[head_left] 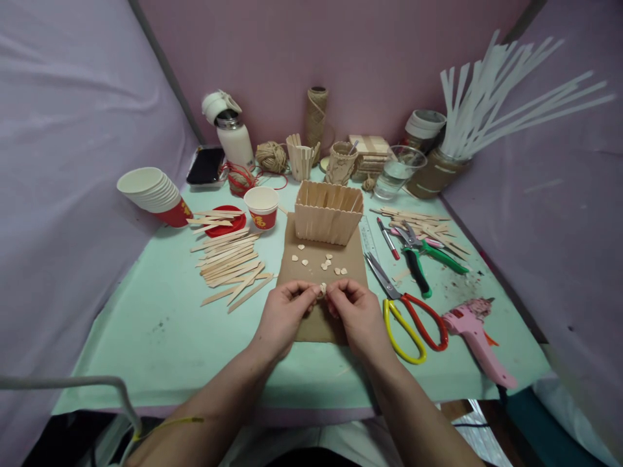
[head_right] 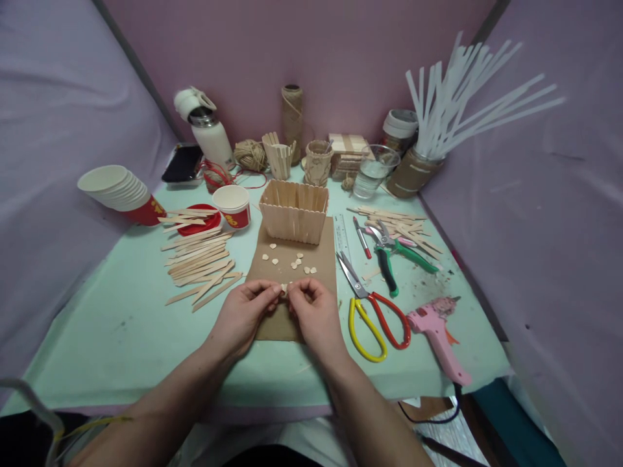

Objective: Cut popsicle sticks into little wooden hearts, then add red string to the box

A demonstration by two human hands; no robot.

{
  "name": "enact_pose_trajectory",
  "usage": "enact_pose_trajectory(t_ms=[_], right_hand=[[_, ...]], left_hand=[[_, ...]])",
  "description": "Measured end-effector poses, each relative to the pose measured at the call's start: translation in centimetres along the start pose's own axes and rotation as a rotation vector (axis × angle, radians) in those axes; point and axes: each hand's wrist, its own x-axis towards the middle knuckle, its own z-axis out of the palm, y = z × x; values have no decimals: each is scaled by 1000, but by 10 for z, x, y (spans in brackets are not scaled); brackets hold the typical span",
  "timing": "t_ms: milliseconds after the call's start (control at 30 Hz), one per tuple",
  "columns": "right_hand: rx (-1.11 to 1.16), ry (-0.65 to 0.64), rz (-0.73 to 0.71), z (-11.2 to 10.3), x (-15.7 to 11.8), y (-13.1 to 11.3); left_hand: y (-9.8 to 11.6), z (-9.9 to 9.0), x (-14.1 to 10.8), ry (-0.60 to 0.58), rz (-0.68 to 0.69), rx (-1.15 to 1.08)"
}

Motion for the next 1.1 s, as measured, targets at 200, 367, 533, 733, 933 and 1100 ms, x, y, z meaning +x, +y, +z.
enact_pose_trajectory(t_ms=[200,367,533,733,933,1100], right_hand=[[-9,14,-16,0,-1,3],[-49,10,-19,0,-1,2],[-50,11,-23,0,-1,1],[-63,15,-15,0,0,1],[-22,6,-15,0,1,2],[-8,15,-24,1,1,3]], left_hand=[[1,2,0,10,-18,-29],[1,1,0,13,-20,-23],[1,2,0,13,-30,-27],[2,3,0,18,-35,-32],[3,2,-1,9,-25,-47],[4,4,0,-10,-22,-47]])
